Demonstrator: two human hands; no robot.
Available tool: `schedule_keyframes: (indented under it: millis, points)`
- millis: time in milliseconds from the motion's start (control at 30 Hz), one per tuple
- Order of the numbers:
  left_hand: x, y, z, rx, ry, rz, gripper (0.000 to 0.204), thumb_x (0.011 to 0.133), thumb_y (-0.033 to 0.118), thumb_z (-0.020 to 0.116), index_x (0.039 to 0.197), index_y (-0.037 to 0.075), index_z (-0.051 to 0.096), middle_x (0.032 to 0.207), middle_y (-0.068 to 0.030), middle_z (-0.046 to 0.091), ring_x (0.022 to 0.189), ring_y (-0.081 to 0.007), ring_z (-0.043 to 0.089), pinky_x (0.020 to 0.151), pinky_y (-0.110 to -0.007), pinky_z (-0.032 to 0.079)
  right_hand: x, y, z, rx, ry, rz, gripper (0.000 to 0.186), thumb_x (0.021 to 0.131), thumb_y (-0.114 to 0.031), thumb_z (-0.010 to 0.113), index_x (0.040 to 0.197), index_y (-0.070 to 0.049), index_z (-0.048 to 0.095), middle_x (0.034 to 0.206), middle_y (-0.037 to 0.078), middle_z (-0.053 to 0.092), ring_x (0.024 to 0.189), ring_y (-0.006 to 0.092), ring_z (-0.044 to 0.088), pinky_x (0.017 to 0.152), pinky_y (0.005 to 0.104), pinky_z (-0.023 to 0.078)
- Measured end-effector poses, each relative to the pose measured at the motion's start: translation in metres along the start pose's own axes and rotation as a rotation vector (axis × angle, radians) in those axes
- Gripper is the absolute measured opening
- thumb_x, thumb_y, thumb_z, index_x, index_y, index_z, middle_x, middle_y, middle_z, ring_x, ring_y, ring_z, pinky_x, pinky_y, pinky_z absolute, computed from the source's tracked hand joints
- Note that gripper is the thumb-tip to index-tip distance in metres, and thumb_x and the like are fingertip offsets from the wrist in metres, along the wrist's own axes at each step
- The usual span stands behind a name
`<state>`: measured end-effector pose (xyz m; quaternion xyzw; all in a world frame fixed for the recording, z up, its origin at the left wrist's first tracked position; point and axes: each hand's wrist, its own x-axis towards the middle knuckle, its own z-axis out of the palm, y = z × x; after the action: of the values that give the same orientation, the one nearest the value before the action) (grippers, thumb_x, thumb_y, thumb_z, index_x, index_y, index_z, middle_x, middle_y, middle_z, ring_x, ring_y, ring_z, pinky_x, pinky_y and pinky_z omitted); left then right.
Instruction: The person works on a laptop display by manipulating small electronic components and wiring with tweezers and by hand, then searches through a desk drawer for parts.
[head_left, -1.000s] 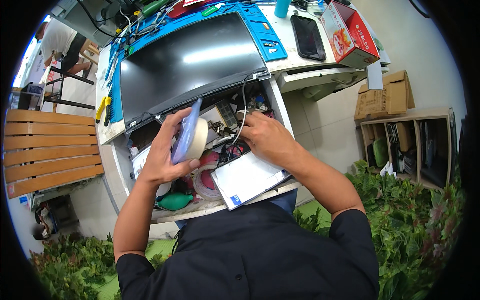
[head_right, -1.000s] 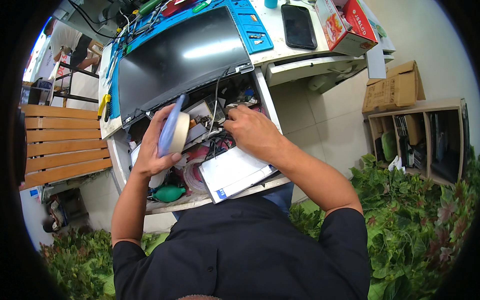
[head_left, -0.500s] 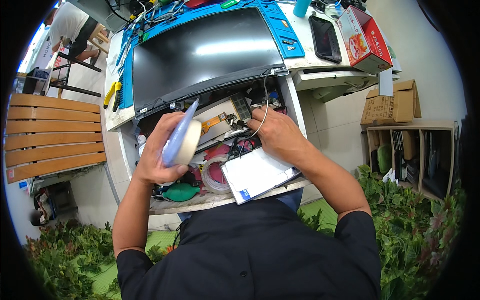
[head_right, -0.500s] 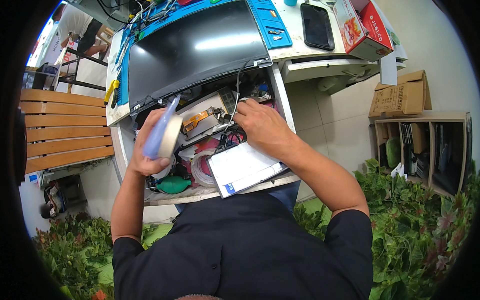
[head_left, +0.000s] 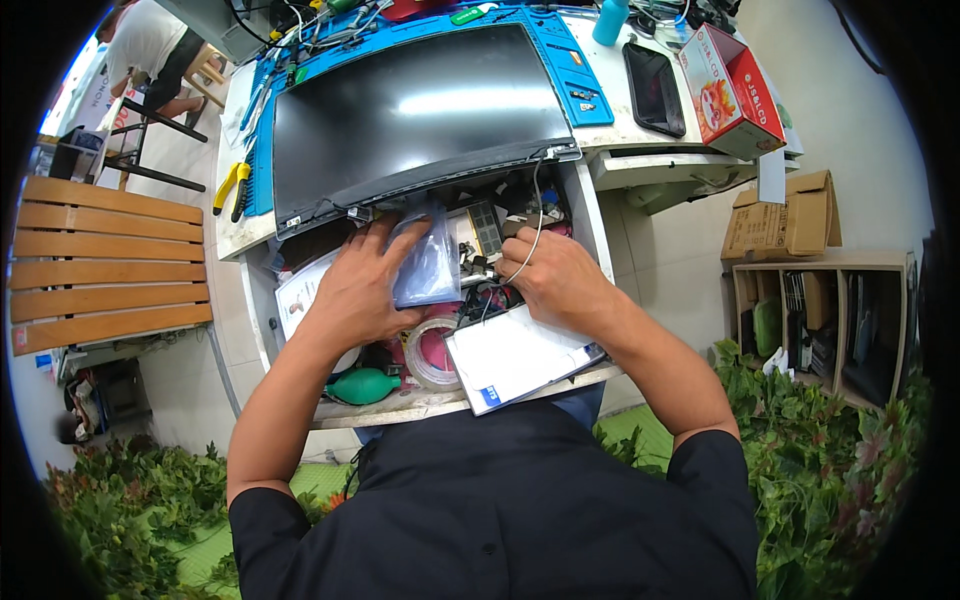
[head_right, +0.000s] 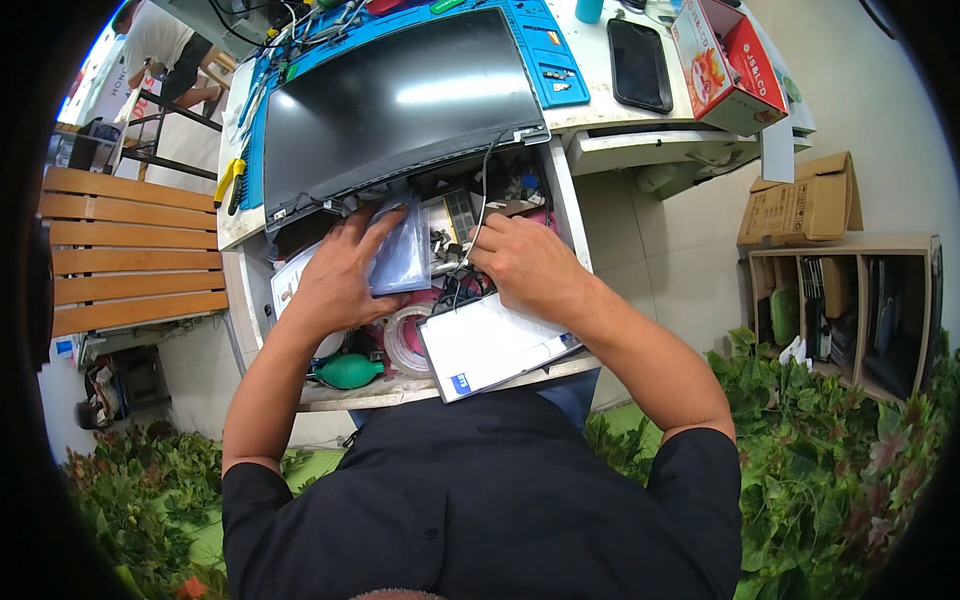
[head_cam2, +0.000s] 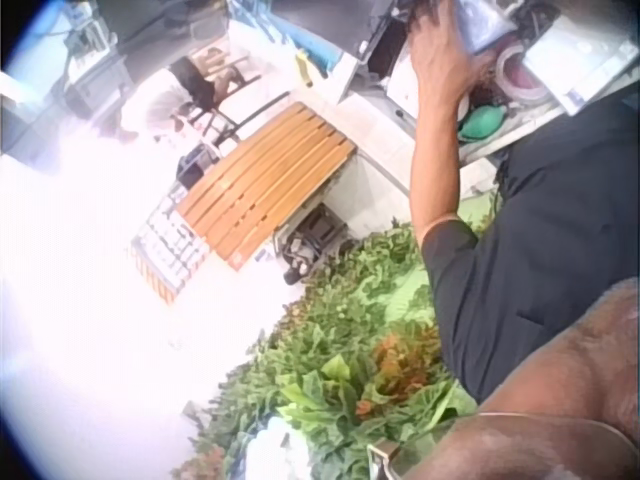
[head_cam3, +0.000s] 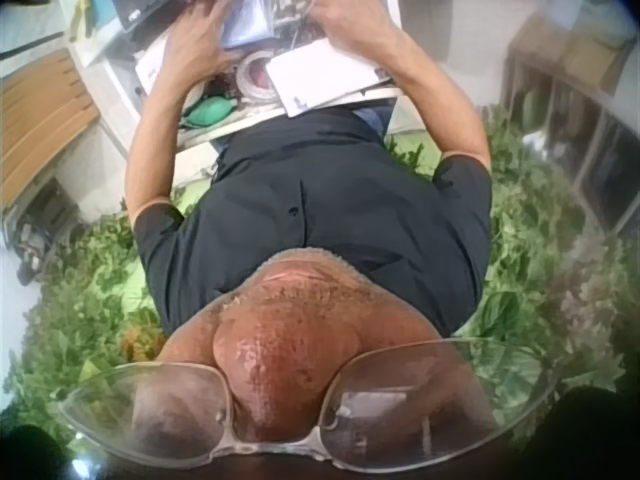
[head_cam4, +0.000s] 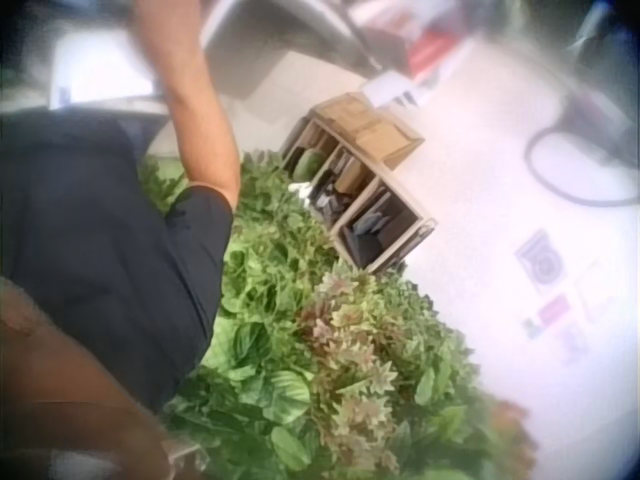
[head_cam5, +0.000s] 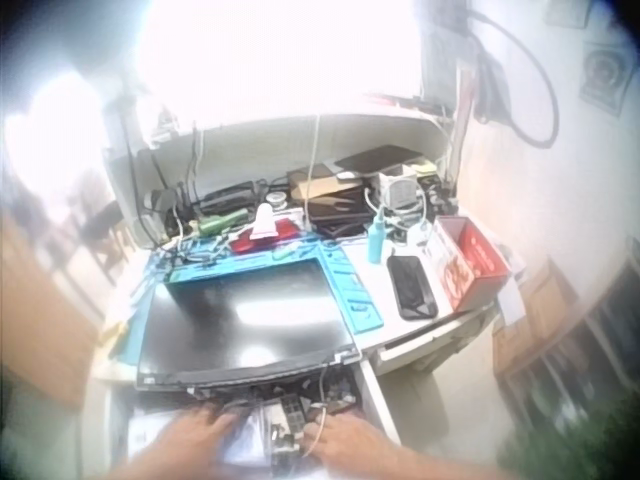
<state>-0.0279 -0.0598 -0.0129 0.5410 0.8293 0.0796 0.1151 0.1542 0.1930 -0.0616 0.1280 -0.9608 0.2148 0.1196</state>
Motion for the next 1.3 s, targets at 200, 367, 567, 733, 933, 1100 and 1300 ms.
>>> schedule_keyframes:
  millis: [200,367,567,733,933,1100,1300]
  points:
    - [-0.002,-0.008,-0.001,-0.049,-0.009,0.004,0.123,0.059,0.035,0.100,0.170,0.023,0.050,0.156,-0.0288,0.056,0.141,-0.0498,0.058,0.122,-0.053,0.050,0.002,-0.005,-0.008,0.230,0.116,0.055,0.009,0.091,-0.004,0.080,0.100,-0.004,0.078,0.105,0.008,0.070,0.102,0.0321,0.068,0.087,0.0437,0.058]
    - [-0.024,-0.018,-0.022,-0.203,-0.059,0.094,0.121,0.049,0.035,0.096,0.164,0.023,0.059,0.151,-0.0273,0.060,0.136,-0.0479,0.062,0.117,-0.053,0.054,0.009,0.010,-0.021,0.131,0.182,0.257,0.029,0.094,-0.008,0.083,0.120,0.001,0.073,0.118,0.015,0.072,0.114,0.0384,0.068,0.097,0.0485,0.058]
    - [-0.036,-0.013,-0.027,-0.205,-0.098,0.168,0.118,0.051,0.034,0.096,0.163,0.025,0.059,0.147,-0.0229,0.063,0.133,-0.0447,0.064,0.115,-0.051,0.056,0.037,0.034,-0.017,-0.110,-0.094,0.223,0.061,0.091,-0.018,0.089,0.145,0.000,0.069,0.134,0.022,0.075,0.129,0.0415,0.070,0.109,0.0514,0.058]
    - [-0.042,-0.011,-0.028,-0.221,-0.097,0.165,0.118,0.052,0.032,0.096,0.163,0.024,0.059,0.148,-0.0229,0.062,0.134,-0.0443,0.063,0.115,-0.051,0.055,0.060,0.048,-0.016,-0.090,-0.342,0.323,0.058,0.096,-0.020,0.082,0.151,-0.008,0.070,0.135,0.024,0.075,0.124,0.0441,0.073,0.107,0.0534,0.059]
    - [-0.044,-0.012,-0.026,-0.216,-0.092,0.168,0.118,0.052,0.032,0.098,0.163,0.024,0.058,0.150,-0.0230,0.062,0.136,-0.0445,0.063,0.117,-0.051,0.055,0.064,0.065,-0.017,-0.225,-0.355,0.297,0.057,0.097,-0.010,0.074,0.153,-0.011,0.070,0.137,0.026,0.075,0.124,0.0460,0.073,0.107,0.0556,0.059]
    - [-0.046,-0.009,-0.026,-0.185,-0.098,0.164,0.119,0.051,0.033,0.099,0.163,0.024,0.059,0.150,-0.0217,0.062,0.136,-0.0445,0.063,0.117,-0.050,0.055,0.055,0.068,-0.006,-0.317,-0.122,0.275,0.021,0.100,-0.010,0.063,0.108,-0.003,0.081,0.103,0.021,0.082,0.098,0.0369,0.082,0.084,0.0505,0.067]
    - [-0.049,-0.011,-0.019,-0.182,-0.100,0.153,0.121,0.046,0.038,0.097,0.161,0.022,0.061,0.153,-0.0219,0.062,0.138,-0.0448,0.063,0.117,-0.051,0.054,0.052,0.057,-0.024,-0.313,-0.129,0.238,0.020,0.099,-0.009,0.062,0.106,-0.001,0.079,0.091,0.020,0.081,0.086,0.0390,0.082,0.075,0.0505,0.067]
